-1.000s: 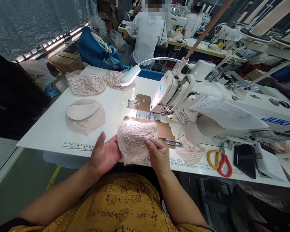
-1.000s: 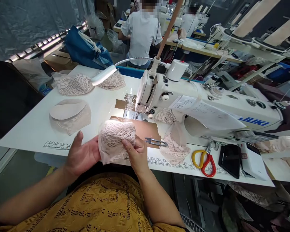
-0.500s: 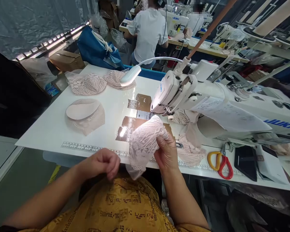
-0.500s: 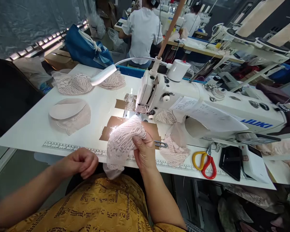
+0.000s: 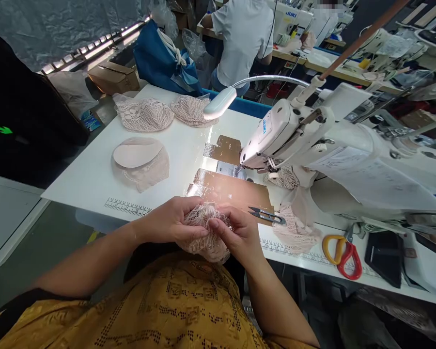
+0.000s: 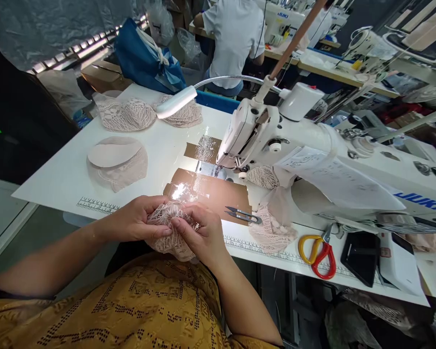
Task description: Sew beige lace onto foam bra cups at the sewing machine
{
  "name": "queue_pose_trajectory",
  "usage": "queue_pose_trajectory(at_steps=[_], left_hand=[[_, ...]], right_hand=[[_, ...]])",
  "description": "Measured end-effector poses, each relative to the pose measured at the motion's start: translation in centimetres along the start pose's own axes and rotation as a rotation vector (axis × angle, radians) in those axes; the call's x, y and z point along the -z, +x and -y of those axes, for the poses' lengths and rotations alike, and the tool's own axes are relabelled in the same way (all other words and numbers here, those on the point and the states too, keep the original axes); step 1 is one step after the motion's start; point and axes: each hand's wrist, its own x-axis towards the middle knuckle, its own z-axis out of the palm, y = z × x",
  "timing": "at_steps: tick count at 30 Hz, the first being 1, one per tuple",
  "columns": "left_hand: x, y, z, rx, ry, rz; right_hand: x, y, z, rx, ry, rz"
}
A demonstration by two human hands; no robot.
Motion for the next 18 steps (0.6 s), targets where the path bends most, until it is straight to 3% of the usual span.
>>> queue_pose_trajectory(at_steps=[9, 14, 18], left_hand=[[0.3, 0.3, -0.6, 0.031, 0.096, -0.053], [0.1, 0.8, -0.5, 0.008, 0.076, 0.001], [0.3, 1.0, -0.2, 0.021, -0.034, 0.029]], right_hand=[[0.7, 0.2, -1.1, 0.032, 0.17, 0.078], [-0.2, 0.9, 0.0, 0.059, -0.082, -0.08], [-0.2, 1.2, 0.0, 0.048, -0.124, -0.156]])
